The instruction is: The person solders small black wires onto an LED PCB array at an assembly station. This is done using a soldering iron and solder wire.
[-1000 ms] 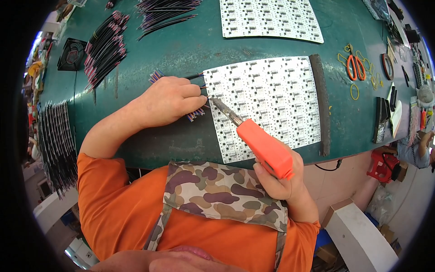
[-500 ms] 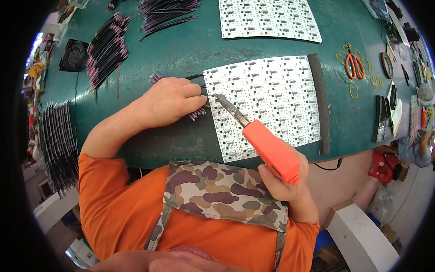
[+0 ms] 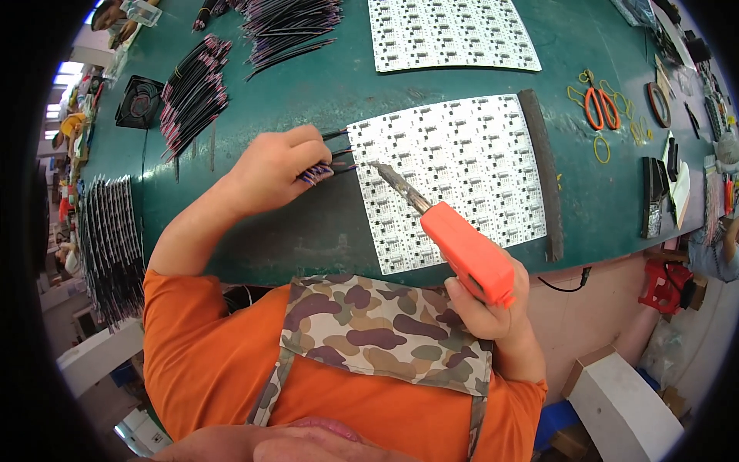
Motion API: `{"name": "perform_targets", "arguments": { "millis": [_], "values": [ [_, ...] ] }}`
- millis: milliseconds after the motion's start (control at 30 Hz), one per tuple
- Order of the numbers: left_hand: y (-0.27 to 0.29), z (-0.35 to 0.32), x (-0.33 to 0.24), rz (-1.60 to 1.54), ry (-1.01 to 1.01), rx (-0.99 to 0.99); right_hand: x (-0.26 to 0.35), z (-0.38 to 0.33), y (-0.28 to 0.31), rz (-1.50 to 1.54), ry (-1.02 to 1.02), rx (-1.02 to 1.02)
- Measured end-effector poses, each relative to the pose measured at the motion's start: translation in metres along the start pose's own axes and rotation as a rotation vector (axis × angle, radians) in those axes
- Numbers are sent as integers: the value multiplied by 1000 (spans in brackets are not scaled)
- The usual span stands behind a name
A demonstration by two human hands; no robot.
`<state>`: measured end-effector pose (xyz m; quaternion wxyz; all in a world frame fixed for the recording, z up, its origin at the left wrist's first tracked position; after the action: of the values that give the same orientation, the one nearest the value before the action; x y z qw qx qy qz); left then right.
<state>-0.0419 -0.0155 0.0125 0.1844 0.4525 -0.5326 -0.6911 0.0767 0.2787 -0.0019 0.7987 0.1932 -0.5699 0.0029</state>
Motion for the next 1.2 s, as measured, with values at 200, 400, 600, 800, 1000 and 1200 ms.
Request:
{"name": "perform_targets", "arguments": {
  "millis": [200,400,600,800,1000,1200],
  "values": [
    [-16,-2,-4,199,-36,168,1,17,-9,-42,38,58],
    [-17,3,-5,199,-98,178,4,21,-8,-49,40,65],
    [-16,10,-4,158,-181,208,1,25,-14,-36,11,63],
    [-13,18,8,22,-250,251,2,28,-17,-12,53,-13],
    [-12,19,9,-47,-302,254,1,28,-16,-37,31,37],
    [-14,16,3,30,-285,234,3,27,-17,-5,-10,63]
  ]
}}
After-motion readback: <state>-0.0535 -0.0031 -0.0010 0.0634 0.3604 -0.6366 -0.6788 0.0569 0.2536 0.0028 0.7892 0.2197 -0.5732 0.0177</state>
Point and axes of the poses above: each hand's wrist, its own z-axis towards the middle knuckle, its own y-axis out of the back of the hand, x = y × z, the point moved 4 cm from there along z, towards the middle knuckle, and after that the axes turned 10 degrees about y, right-handed, at the moved point
